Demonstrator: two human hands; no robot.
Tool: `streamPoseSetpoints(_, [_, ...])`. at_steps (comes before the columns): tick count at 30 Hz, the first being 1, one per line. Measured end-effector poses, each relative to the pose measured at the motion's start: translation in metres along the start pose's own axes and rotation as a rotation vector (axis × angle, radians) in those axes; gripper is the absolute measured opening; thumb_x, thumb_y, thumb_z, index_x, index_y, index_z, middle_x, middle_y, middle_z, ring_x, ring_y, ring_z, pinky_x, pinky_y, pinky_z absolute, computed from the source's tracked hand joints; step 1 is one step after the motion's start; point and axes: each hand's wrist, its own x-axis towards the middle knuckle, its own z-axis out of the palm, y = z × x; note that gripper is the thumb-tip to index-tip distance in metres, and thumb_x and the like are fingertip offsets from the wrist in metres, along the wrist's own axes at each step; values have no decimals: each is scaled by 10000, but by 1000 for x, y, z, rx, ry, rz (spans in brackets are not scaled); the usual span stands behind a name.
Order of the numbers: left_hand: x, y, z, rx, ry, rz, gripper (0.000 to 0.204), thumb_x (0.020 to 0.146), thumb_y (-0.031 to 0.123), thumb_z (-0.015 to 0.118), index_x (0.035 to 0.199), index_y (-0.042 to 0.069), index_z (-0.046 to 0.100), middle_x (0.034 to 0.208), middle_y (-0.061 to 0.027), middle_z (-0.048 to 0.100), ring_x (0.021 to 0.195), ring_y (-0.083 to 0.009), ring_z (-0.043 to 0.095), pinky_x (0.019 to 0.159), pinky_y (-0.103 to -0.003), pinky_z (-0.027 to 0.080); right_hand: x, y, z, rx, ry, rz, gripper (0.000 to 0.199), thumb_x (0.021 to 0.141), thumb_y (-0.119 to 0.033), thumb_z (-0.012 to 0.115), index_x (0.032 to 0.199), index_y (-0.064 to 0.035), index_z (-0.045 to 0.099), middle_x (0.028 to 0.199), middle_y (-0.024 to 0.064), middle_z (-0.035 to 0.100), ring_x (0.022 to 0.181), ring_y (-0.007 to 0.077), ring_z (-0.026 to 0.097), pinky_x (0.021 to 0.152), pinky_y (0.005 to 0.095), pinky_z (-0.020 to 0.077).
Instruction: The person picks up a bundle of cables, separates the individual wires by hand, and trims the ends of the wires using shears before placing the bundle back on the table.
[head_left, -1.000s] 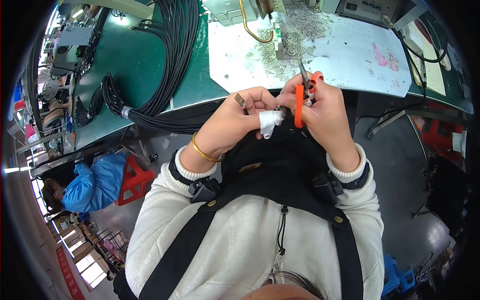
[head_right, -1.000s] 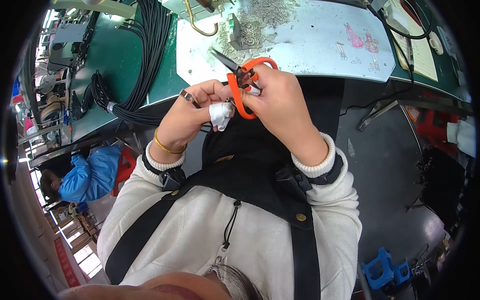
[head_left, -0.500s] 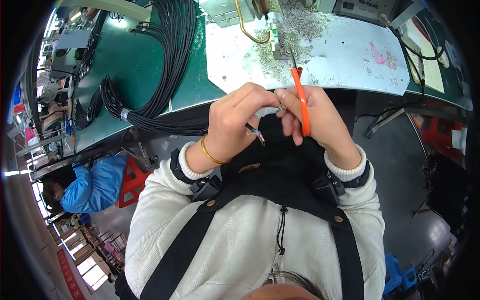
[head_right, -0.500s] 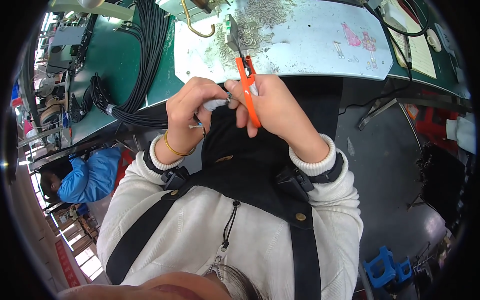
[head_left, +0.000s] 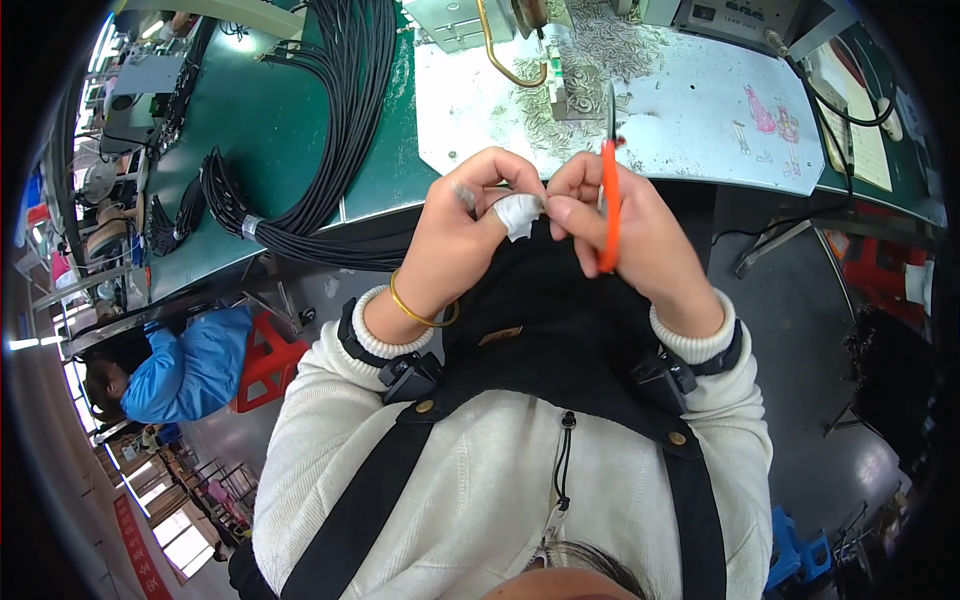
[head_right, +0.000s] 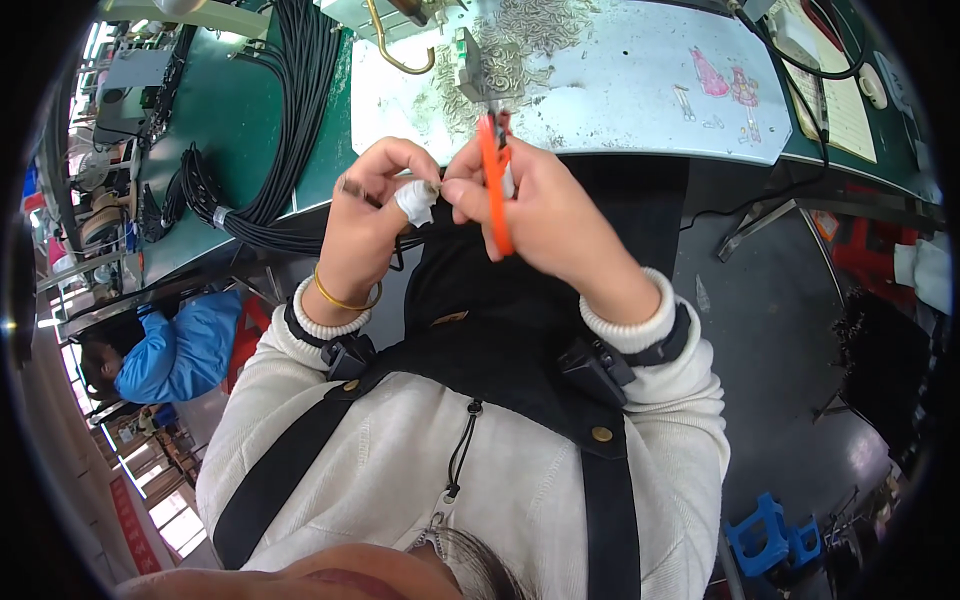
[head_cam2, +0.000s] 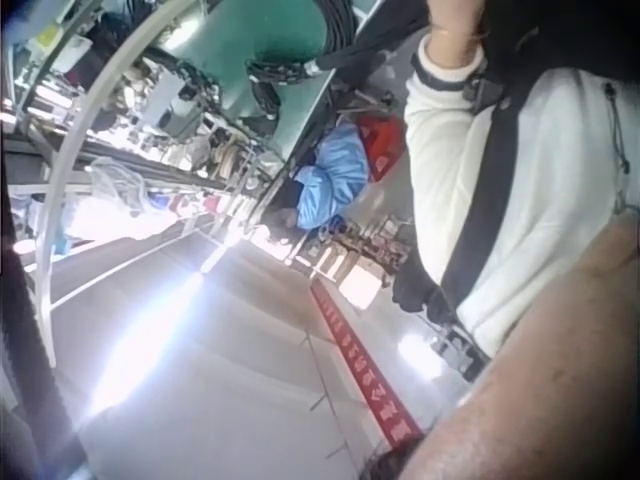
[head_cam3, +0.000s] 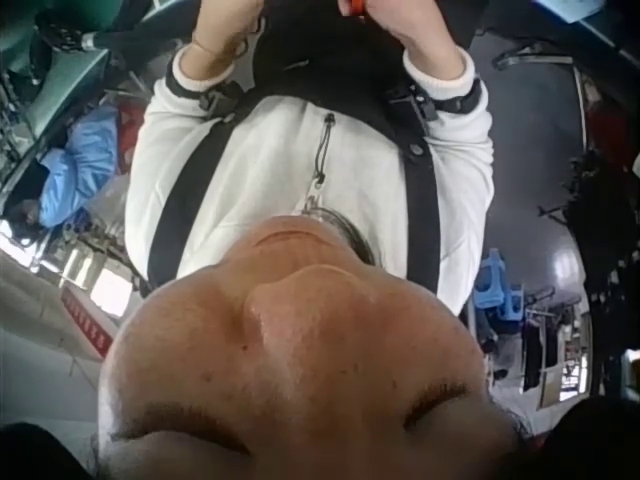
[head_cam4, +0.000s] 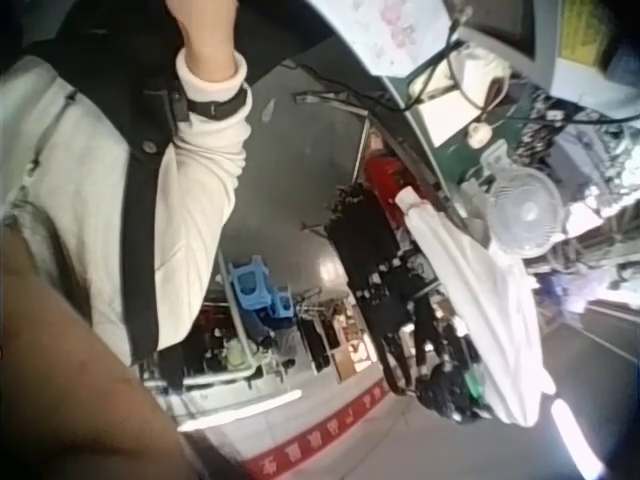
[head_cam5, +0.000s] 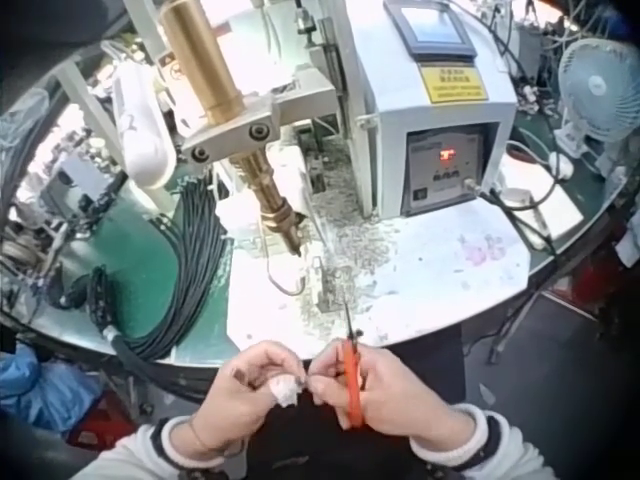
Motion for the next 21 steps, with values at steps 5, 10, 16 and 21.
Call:
streamPoseSetpoints(5, [3,1,-8,-442,31,-420,137,767,-10,539,898,16,511,801,6,532,541,-4,400,426,-136,277,1,0,3,-945,349,-671,191,677,-23,639,858,-62,594,612,61,539,443,123,490,406,234,374])
streamPoseSetpoints(10, [1,7,-10,-448,22,-497,150,760,22,567,901,23,518,782,13,535,497,11,358,388,-134,218,-4,0,-6,-1171,309,-858,276,620,-14,672,881,-75,605,570,27,517,437,158,480,413,231,373])
streamPoseSetpoints(16, [1,10,-6,-294,33,-477,171,741,-3,584,904,11,532,756,13,539,508,-2,390,401,-148,261,-4,4,-1,-988,344,-857,254,619,24,660,856,-41,594,573,35,539,455,110,505,413,214,384])
streamPoseSetpoints(21, [-4,-3,4,330,110,156,220,718,-53,590,929,-5,549,774,-8,555,584,-19,462,480,-149,351,-4,8,13,-438,376,-562,120,705,39,606,811,12,556,612,51,579,494,83,541,445,183,420])
